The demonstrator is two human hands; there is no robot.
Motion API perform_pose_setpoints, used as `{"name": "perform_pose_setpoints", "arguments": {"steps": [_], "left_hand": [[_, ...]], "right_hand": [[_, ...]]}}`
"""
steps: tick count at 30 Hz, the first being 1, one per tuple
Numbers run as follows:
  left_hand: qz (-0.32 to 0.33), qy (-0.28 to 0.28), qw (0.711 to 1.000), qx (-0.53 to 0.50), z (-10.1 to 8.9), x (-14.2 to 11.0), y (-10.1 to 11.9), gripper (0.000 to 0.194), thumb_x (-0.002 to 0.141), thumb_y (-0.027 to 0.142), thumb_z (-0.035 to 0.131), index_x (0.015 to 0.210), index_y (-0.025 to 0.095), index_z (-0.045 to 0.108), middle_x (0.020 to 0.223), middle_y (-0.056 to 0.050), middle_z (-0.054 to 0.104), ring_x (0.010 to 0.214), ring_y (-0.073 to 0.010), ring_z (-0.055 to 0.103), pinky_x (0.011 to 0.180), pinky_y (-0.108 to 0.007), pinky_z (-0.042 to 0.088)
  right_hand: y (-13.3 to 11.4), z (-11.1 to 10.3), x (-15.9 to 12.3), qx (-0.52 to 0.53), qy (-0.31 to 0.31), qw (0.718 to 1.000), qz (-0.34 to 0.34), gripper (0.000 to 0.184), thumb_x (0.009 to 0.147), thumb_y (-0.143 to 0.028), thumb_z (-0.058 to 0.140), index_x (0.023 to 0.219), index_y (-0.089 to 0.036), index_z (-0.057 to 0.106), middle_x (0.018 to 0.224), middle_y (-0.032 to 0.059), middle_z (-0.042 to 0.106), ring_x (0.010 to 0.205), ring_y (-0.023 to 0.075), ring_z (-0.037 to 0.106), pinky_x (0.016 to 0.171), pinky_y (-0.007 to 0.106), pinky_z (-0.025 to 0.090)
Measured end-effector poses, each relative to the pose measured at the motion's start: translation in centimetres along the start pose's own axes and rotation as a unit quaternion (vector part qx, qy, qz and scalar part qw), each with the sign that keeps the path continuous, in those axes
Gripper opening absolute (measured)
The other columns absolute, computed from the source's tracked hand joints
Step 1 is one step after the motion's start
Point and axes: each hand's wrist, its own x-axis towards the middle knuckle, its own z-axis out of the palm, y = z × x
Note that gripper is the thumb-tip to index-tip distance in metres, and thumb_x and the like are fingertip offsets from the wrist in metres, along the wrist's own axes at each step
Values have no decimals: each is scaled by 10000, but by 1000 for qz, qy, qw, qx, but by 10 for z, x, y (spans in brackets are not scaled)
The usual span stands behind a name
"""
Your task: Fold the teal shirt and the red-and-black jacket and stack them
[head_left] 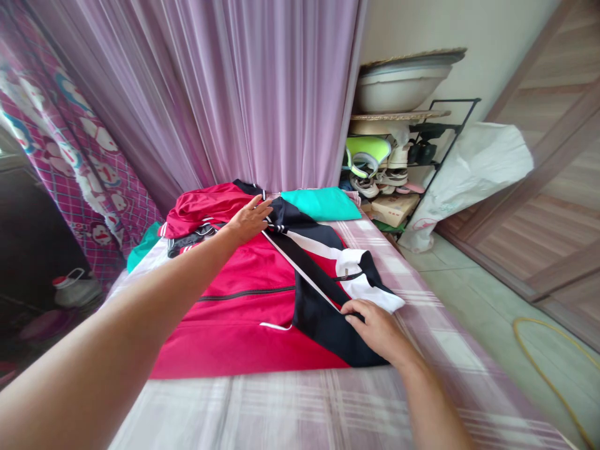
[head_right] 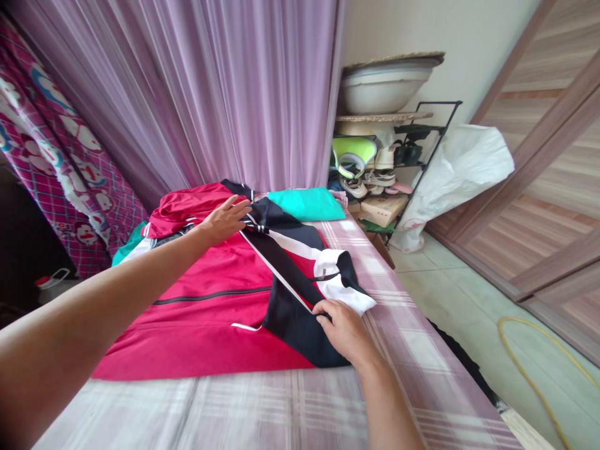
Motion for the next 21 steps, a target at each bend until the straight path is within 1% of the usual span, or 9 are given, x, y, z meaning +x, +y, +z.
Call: {"name": "perform_pose_setpoints", "arguments": {"steps": [4,6,8,11,13,14,17,19,21], "left_hand": [[-71,-5,997,4,-8,-65,-14,261,854,61,486,852,181,717,1321,-103,626,1436,-268,335,1202,-561,119],[-101,-9,995,8,-16,-97,-12,279,863,76,465,891,206,710,1273,-82,652,1398,-260,393,1198,-560,151],[-122,-7,992,14,-27,-126,-3,277,877,107,455,943,208,703,1224,-92,669,1324,-271,479,1176,-559,218],[-151,-27,988,8,-44,-162,20,256,882,125,451,960,181,689,980,-108,713,1041,-266,640,1035,-503,408],[-177,-48,983,-4,-52,-184,38,246,893,126,439,925,171,678,803,-87,686,831,-246,658,879,-438,482],[-191,-50,980,-10,-54,-196,47,246,901,128,432,918,169,674,768,-83,670,781,-241,650,824,-416,489],[-207,-21,978,-20,-52,-231,77,270,927,147,417,1010,177,672,863,-100,676,839,-251,641,796,-395,484],[-204,-11,979,-25,-43,-255,96,294,939,155,408,1073,192,667,943,-106,678,898,-256,631,818,-394,483],[-208,-19,977,-31,-31,-275,112,302,939,151,408,1076,201,673,972,-106,674,900,-254,627,815,-391,487]], "right_hand": [[7,1,1,-18,0,1000,-13,222,799,-252,486,858,-262,700,942,30,746,930,230,673,873,374,505],[10,2,2,-41,1,999,-22,253,777,-214,479,882,-265,703,971,27,747,950,226,673,881,368,503],[13,4,2,-79,15,996,-26,300,739,-159,465,892,-263,701,985,25,743,964,220,669,883,360,497],[17,5,-1,-147,50,988,-21,320,708,-112,461,878,-251,693,970,30,736,962,223,660,879,356,480],[20,4,-7,-183,70,980,-19,301,712,-110,476,877,-247,687,960,32,729,958,229,651,872,356,470],[20,4,-11,-198,79,977,-17,289,718,-112,482,876,-246,684,957,33,725,956,230,646,860,353,467],[20,1,-27,-240,110,964,3,265,756,-114,473,869,-243,675,960,44,708,941,230,631,793,335,461],[18,0,-37,-268,123,955,17,269,783,-104,454,862,-239,672,974,52,699,929,228,622,760,329,452],[17,-2,-45,-291,124,948,19,281,788,-87,447,853,-239,675,982,54,696,917,227,615,757,330,444]]}}
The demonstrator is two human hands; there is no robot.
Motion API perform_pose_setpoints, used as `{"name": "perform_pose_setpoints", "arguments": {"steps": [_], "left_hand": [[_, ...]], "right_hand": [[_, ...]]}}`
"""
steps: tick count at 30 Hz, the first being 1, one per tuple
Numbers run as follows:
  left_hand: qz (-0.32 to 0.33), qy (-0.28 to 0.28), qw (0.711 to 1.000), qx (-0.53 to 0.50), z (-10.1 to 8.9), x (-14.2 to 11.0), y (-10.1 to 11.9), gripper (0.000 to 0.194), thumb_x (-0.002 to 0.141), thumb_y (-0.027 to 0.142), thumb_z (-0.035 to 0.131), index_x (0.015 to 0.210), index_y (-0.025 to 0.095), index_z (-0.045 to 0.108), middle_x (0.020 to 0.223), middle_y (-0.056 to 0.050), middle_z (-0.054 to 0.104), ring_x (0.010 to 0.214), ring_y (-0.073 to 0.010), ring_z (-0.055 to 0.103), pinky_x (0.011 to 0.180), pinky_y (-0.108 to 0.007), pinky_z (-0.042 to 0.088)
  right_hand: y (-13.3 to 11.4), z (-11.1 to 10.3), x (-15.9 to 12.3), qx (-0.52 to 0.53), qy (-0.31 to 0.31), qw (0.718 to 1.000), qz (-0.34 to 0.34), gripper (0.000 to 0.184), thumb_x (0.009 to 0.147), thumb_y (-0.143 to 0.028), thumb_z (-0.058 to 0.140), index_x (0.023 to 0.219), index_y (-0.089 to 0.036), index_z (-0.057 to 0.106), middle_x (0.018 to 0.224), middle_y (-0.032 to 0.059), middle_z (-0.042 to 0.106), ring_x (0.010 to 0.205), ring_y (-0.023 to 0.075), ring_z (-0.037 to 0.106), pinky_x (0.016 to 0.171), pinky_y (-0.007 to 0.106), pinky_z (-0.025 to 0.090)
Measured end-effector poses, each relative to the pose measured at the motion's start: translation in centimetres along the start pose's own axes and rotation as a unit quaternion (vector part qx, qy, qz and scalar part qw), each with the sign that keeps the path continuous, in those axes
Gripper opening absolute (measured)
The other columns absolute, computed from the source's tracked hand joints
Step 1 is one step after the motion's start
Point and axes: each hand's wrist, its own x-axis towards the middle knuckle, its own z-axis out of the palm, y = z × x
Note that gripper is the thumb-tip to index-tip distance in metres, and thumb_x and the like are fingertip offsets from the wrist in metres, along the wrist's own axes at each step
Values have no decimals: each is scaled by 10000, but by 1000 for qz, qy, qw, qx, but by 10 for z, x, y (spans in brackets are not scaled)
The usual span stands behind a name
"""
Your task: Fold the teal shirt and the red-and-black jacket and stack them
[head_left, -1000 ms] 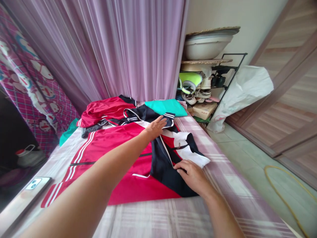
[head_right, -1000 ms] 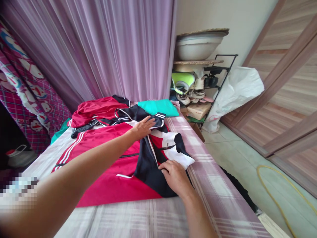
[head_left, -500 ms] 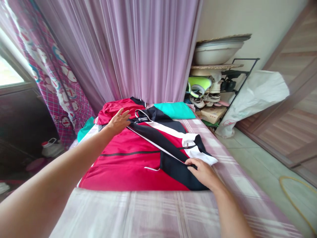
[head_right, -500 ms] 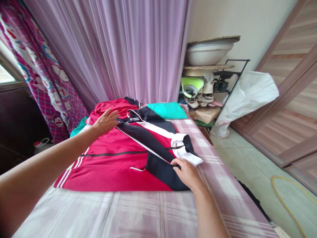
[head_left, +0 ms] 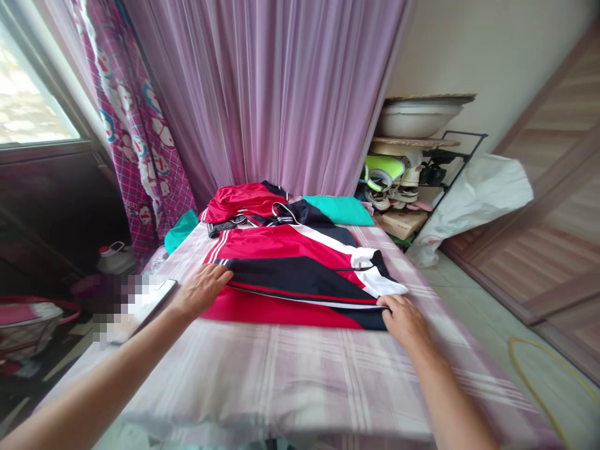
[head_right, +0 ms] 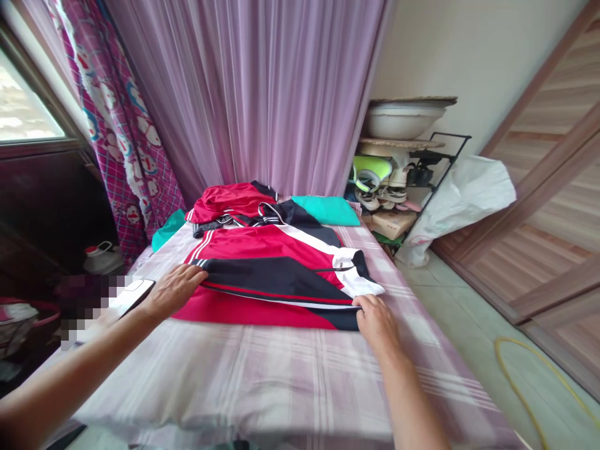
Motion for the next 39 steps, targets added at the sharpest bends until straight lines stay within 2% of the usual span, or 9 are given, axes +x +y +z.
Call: {"name": "perform_pose_setpoints", "arguments": {"steps": [4,10,18,21,24,27,30,35,39], "left_hand": [[-26,-7,1000,-12,20,-25,7,348,923,91,387,1056,208,686,999,-105,663,859,-226,627,788,-361,496],[-3,47,997,-56,22,-30,10,293,930,125,437,995,238,699,1039,-89,649,920,-224,584,843,-370,482],[-77,-48,982,-167,22,-42,13,409,853,43,417,1039,243,720,1042,-69,707,962,-211,645,870,-344,503],[-117,-42,973,-195,15,-26,15,431,891,99,371,1128,234,704,1116,-64,720,1039,-200,656,940,-337,500],[-162,-21,971,-174,19,-4,32,406,971,305,384,1263,227,654,1328,-94,646,1245,-257,571,1094,-442,411],[-216,-49,967,-127,35,11,52,484,955,492,438,1367,286,589,1499,-94,503,1409,-358,396,1147,-628,262],[-213,-86,966,-117,48,15,61,525,943,565,430,1404,342,548,1540,-75,452,1446,-385,326,1141,-682,202],[-162,-83,975,-126,53,10,53,499,959,549,405,1415,385,525,1539,-42,457,1452,-363,324,1151,-664,205],[-151,-52,979,-126,55,10,48,517,956,526,426,1421,327,532,1533,-65,463,1448,-345,340,1169,-615,232]], "right_hand": [[2,-3,-3,-18,-10,1000,0,291,775,-64,461,824,-240,688,973,54,697,885,218,609,740,321,436],[-1,-3,0,-28,-19,999,20,310,750,-45,495,816,-248,720,957,35,706,881,200,616,704,293,432],[1,-24,13,-41,-61,997,37,393,736,-72,506,911,-299,775,1081,14,735,966,217,659,774,309,485],[-30,-37,35,-25,-17,999,26,386,794,-127,489,1016,-281,765,1137,36,729,975,226,664,796,321,497],[-93,-37,59,35,17,998,-45,364,878,-207,455,1107,-245,736,1165,61,721,1062,225,647,896,331,493],[-163,-19,77,88,-2,987,-137,410,938,-274,432,1282,-223,650,1347,87,634,1229,227,572,1020,371,443],[-211,8,84,77,-68,983,-150,486,969,-358,429,1429,-232,523,1502,103,492,1369,234,447,1126,423,330],[-223,42,80,35,-216,972,-90,596,993,-510,324,1531,-258,365,1632,87,263,1498,253,210,1195,527,117],[-207,46,76,25,-245,969,-36,636,987,-565,259,1555,-282,308,1657,70,180,1515,263,134,1191,557,63]]}}
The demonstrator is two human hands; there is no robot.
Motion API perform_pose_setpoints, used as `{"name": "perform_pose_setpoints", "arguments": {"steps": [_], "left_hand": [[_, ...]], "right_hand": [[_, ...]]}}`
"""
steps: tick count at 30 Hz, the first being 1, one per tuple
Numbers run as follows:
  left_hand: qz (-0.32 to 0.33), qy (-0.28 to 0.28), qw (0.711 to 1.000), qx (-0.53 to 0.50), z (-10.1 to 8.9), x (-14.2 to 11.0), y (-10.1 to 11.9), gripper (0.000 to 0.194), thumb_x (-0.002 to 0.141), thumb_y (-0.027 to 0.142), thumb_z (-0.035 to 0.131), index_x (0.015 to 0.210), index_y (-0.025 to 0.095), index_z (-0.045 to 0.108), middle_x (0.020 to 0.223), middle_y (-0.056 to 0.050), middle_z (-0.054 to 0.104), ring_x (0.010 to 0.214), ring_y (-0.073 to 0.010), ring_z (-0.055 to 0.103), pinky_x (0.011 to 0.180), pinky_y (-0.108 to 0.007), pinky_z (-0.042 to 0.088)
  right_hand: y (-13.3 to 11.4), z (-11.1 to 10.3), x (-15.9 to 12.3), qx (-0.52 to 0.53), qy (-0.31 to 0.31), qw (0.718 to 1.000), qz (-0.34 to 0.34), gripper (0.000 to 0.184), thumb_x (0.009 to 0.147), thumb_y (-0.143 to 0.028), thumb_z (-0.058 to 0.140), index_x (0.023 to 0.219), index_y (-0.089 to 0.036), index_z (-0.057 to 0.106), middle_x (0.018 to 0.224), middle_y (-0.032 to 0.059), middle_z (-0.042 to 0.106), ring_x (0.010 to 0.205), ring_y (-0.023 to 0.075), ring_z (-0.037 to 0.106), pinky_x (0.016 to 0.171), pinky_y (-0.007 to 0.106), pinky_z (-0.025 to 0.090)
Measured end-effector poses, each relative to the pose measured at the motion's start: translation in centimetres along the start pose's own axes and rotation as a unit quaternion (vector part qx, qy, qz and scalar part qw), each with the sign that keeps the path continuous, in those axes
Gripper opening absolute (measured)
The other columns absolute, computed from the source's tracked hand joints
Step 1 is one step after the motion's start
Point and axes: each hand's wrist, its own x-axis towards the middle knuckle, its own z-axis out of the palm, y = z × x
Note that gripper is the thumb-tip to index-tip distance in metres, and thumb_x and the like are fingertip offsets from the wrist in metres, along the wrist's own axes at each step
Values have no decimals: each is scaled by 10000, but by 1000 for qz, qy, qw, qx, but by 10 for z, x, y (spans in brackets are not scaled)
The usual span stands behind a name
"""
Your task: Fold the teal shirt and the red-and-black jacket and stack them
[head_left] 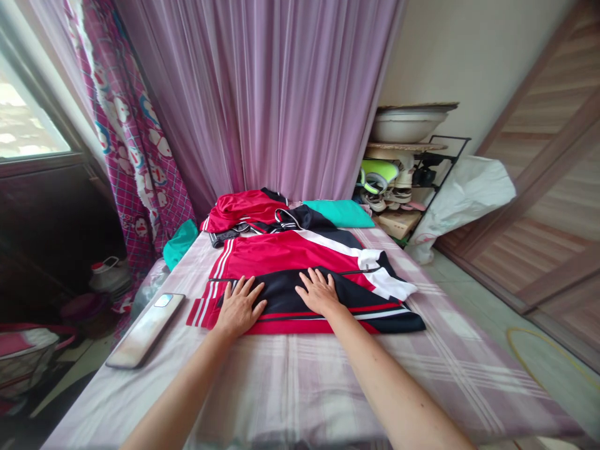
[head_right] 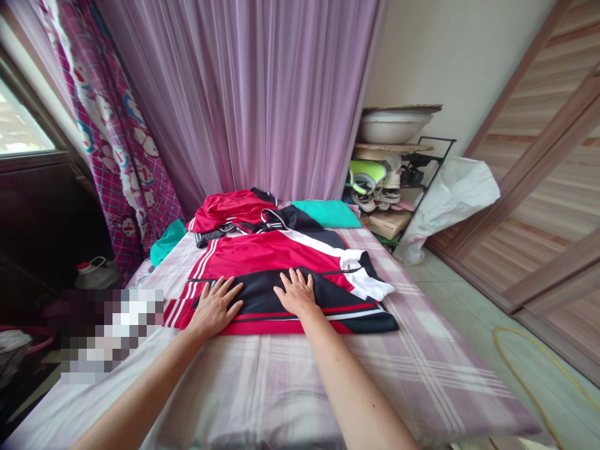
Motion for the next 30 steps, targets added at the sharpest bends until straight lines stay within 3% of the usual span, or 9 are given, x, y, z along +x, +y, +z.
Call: {"name": "perform_pose_setpoints", "arguments": {"steps": [4,6,8,11,14,18,23,27,30], "left_hand": [[17,13,1000,-7,4,5,-4,505,959,522,418,1402,322,553,1519,-45,483,1432,-319,374,1176,-582,253],[25,11,1000,-10,8,8,-6,496,961,514,412,1388,316,568,1505,-43,501,1423,-314,390,1172,-578,264],[29,13,999,-12,11,10,-8,495,958,512,417,1380,309,577,1497,-46,511,1418,-318,395,1166,-585,269],[32,22,999,-14,14,10,-9,498,954,509,420,1377,301,580,1499,-48,508,1414,-326,397,1161,-602,266],[33,21,999,-11,11,10,-8,503,955,508,418,1376,286,583,1502,-59,504,1413,-332,396,1159,-603,267],[40,18,999,-10,2,14,-1,500,956,516,424,1371,291,590,1505,-69,500,1423,-331,383,1180,-583,241],[36,-16,999,-36,-1,22,7,483,952,516,443,1371,323,587,1527,-61,472,1427,-328,383,1188,-575,236],[35,-27,998,-41,2,24,6,481,963,510,427,1387,332,567,1541,-58,453,1439,-311,368,1187,-570,238],[33,-31,998,-35,2,22,6,491,967,518,412,1393,321,558,1547,-64,444,1441,-310,364,1179,-566,253]], "right_hand": [[24,-3,-7,-1,7,998,63,634,992,-560,235,1563,-287,282,1663,63,155,1522,257,92,1183,566,85],[40,-4,-13,-7,36,996,82,608,1000,-527,261,1549,-274,322,1656,73,188,1514,259,141,1183,529,131],[56,-6,-19,-19,87,991,101,570,1006,-473,300,1516,-237,389,1610,108,316,1467,264,278,1157,476,222],[79,-15,-28,-39,155,976,145,497,997,-429,366,1392,-177,533,1374,150,593,1271,269,523,1033,396,377],[95,-29,-36,-43,131,975,173,434,964,-480,453,1205,-178,651,1126,134,715,1075,269,642,892,351,452],[113,-41,-46,-57,115,975,181,380,968,-460,450,1145,-214,680,995,115,750,965,265,689,789,340,472],[134,-32,-56,-75,119,969,204,413,970,-462,433,1156,-195,687,952,140,757,903,287,708,737,360,481],[136,-28,-59,-58,128,971,193,420,971,-462,424,1172,-194,677,1013,142,748,912,285,706,749,371,493],[130,-34,-59,-62,177,970,154,397,964,-401,442,1216,-180,655,1124,146,718,971,278,685,804,376,498]]}}
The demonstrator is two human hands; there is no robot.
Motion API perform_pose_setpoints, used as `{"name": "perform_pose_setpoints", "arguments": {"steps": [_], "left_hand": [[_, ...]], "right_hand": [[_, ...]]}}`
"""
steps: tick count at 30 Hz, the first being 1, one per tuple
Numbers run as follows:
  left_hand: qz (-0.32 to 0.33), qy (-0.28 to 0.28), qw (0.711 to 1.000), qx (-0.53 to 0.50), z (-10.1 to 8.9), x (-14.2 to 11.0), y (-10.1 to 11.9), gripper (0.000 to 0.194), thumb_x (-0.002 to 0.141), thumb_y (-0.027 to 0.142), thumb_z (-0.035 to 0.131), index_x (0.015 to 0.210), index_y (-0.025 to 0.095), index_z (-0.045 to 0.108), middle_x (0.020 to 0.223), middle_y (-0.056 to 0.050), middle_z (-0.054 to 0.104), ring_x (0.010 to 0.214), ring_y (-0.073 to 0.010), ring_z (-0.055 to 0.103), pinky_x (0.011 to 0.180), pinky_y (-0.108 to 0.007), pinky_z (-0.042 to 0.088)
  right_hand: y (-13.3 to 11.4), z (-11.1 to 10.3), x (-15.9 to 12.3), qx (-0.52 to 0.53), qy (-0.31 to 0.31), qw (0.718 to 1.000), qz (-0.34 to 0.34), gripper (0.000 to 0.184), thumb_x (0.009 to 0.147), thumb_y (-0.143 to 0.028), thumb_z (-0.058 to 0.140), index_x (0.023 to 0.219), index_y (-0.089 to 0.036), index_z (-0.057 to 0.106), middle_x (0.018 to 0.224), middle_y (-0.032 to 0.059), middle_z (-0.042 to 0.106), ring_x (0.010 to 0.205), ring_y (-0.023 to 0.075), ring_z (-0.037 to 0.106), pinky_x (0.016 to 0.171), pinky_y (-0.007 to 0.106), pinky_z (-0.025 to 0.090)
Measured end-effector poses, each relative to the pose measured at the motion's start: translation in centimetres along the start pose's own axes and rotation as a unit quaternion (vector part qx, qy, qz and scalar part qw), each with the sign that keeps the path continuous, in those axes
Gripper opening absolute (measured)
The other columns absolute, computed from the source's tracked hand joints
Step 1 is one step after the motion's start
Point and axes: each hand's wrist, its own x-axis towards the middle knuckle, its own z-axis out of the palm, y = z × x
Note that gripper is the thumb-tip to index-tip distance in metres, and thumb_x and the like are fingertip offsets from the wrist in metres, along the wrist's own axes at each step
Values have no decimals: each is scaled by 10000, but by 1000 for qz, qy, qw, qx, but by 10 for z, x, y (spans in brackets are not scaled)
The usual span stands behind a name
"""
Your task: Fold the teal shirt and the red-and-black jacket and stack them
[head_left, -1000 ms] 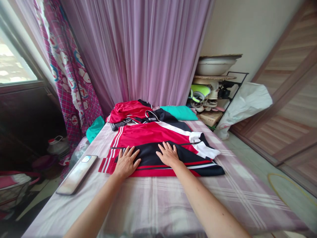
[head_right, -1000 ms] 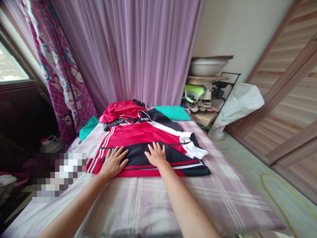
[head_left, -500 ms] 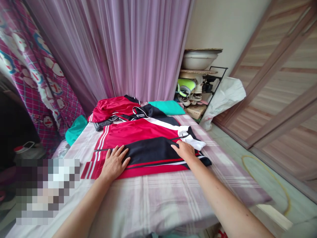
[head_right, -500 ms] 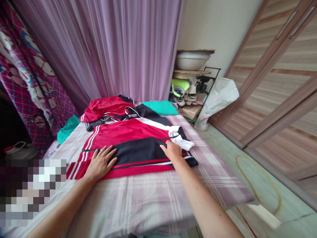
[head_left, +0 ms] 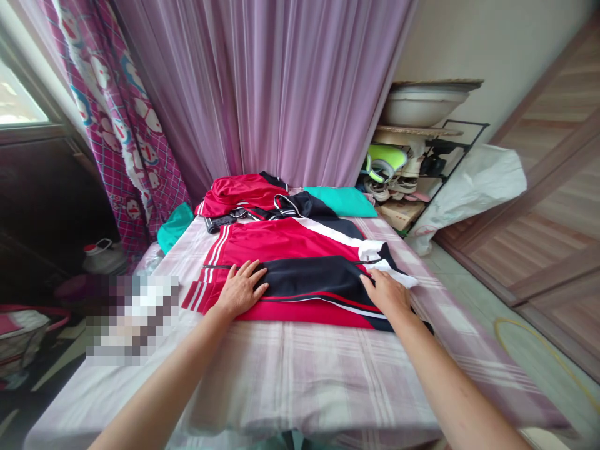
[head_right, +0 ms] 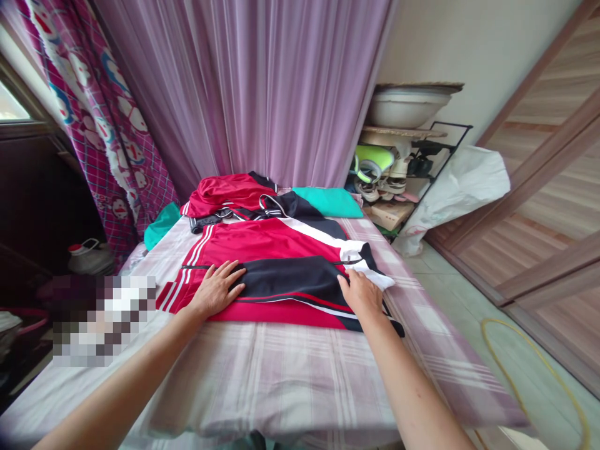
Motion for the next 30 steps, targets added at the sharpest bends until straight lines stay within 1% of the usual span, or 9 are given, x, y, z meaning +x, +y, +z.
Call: {"name": "perform_pose_setpoints", "arguments": {"steps": [4,8,13,16,18,20,22,25,30], "left_hand": [[-13,21,1000,-7,-9,-5,-3,513,968,498,409,1416,279,532,1522,-87,476,1417,-302,403,1171,-537,284],[-73,46,996,4,-33,-21,-35,464,977,400,351,1318,226,614,1377,-102,616,1281,-267,549,1107,-426,377],[-225,-51,972,-42,-60,-53,-97,444,877,510,439,1116,236,693,1092,-80,736,994,-269,671,843,-339,494],[-257,-110,950,-139,-64,-62,-115,454,794,601,498,961,222,684,794,-30,716,776,-226,659,649,-283,472],[-260,-83,944,-187,-61,-60,-115,451,782,615,499,906,209,649,714,-11,669,704,-203,631,590,-266,447],[-270,-16,942,-200,-57,-53,-110,420,813,591,474,916,209,615,742,-7,662,715,-192,626,590,-258,442],[-287,22,942,-173,-51,-46,-103,351,848,533,468,943,220,597,813,-12,681,776,-190,639,624,-253,443],[-307,-9,947,-93,-42,-41,-95,278,880,469,480,972,235,598,897,-38,712,844,-218,666,665,-270,434],[-312,-26,949,-43,-36,-48,-94,413,924,533,419,1181,243,561,1092,-89,730,987,-281,685,730,-321,464]], "right_hand": [[-15,-5,-3,42,96,989,-103,377,951,-328,439,1199,-159,668,1188,145,694,1089,274,633,922,394,483],[-36,2,-15,107,90,970,-201,335,946,-325,449,1108,-221,723,1216,94,695,1117,243,626,971,385,476],[-44,14,-27,107,65,968,-218,328,931,-351,492,1127,-231,726,1270,83,678,1141,252,626,941,398,495],[-39,21,-29,106,57,968,-219,333,928,-363,504,1149,-238,719,1287,86,669,1164,252,619,949,402,496],[-35,27,-30,104,52,971,-210,337,926,-362,506,1163,-243,715,1296,90,664,1174,254,615,952,408,499],[-32,34,-32,100,50,974,-199,343,921,-357,512,1179,-242,708,1305,95,658,1186,258,608,953,413,503],[-30,39,-35,95,52,975,-193,351,920,-347,508,1196,-241,697,1316,98,650,1206,260,595,959,418,501],[-30,42,-40,91,57,976,-190,371,927,-331,481,1218,-223,683,1331,111,639,1229,262,577,984,430,483],[-42,27,-42,110,81,974,-183,377,933,-328,460,1217,-223,683,1315,110,649,1216,260,578,1006,432,449]]}}
